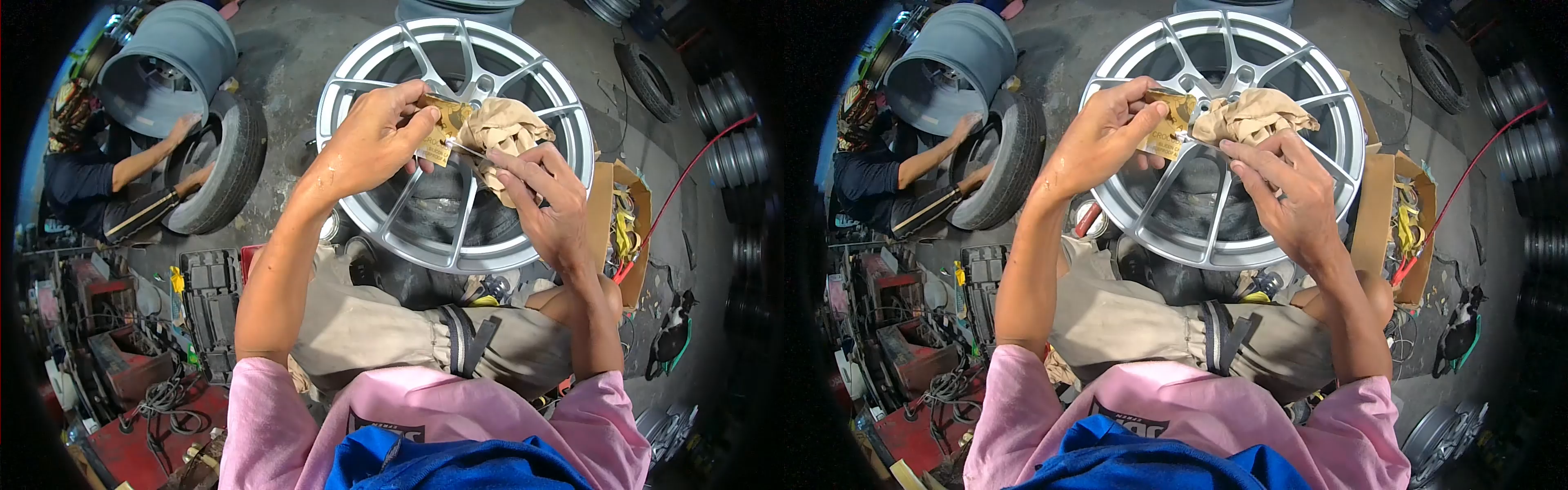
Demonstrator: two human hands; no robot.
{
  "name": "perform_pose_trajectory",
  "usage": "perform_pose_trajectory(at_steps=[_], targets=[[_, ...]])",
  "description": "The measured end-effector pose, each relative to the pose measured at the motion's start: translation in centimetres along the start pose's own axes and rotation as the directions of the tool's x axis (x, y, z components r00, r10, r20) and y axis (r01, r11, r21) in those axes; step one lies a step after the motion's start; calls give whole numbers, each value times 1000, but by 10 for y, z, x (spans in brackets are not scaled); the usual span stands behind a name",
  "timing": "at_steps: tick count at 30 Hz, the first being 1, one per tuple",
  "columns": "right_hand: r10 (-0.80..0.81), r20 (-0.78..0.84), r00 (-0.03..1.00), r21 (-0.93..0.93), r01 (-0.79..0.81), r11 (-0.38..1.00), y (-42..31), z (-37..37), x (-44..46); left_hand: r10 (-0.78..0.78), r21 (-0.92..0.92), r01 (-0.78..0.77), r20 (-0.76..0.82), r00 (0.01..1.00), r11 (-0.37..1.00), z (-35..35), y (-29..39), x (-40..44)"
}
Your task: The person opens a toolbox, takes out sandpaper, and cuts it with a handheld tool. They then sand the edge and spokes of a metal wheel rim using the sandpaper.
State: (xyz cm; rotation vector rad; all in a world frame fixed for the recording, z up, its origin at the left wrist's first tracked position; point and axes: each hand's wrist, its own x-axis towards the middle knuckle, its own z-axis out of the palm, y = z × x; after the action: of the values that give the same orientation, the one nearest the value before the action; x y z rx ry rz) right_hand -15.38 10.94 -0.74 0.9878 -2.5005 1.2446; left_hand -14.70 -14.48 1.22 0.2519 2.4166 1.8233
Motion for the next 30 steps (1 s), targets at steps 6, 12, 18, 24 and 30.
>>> perform_pose_trajectory(at_steps=[6, 12, 18, 24, 30], targets=[[6, 13, 1000, -2, -6, 1000, 2, 1, 0, 12, 9, -12, 20, 1000, 1000, 1, 5, 1], [92, 118, 989, 110, -105, 988, 9, 0, -2, 5, -54, -4, 17, 1000, 999, 4, 0, 4], [91, 34, 995, 151, -95, 984, 11, 0, -2, -34, -150, -1, -228, 973, 989, -4, -25, 14], [18, -85, 996, 50, -14, 999, 4, 4, -2, -102, -487, 5, -172, 980, 873, 10, -19, 13], [-23, -116, 993, -15, 22, 1000, 6, 5, -2, -128, -612, 29, -120, 984, 791, 13, -10, 10]])
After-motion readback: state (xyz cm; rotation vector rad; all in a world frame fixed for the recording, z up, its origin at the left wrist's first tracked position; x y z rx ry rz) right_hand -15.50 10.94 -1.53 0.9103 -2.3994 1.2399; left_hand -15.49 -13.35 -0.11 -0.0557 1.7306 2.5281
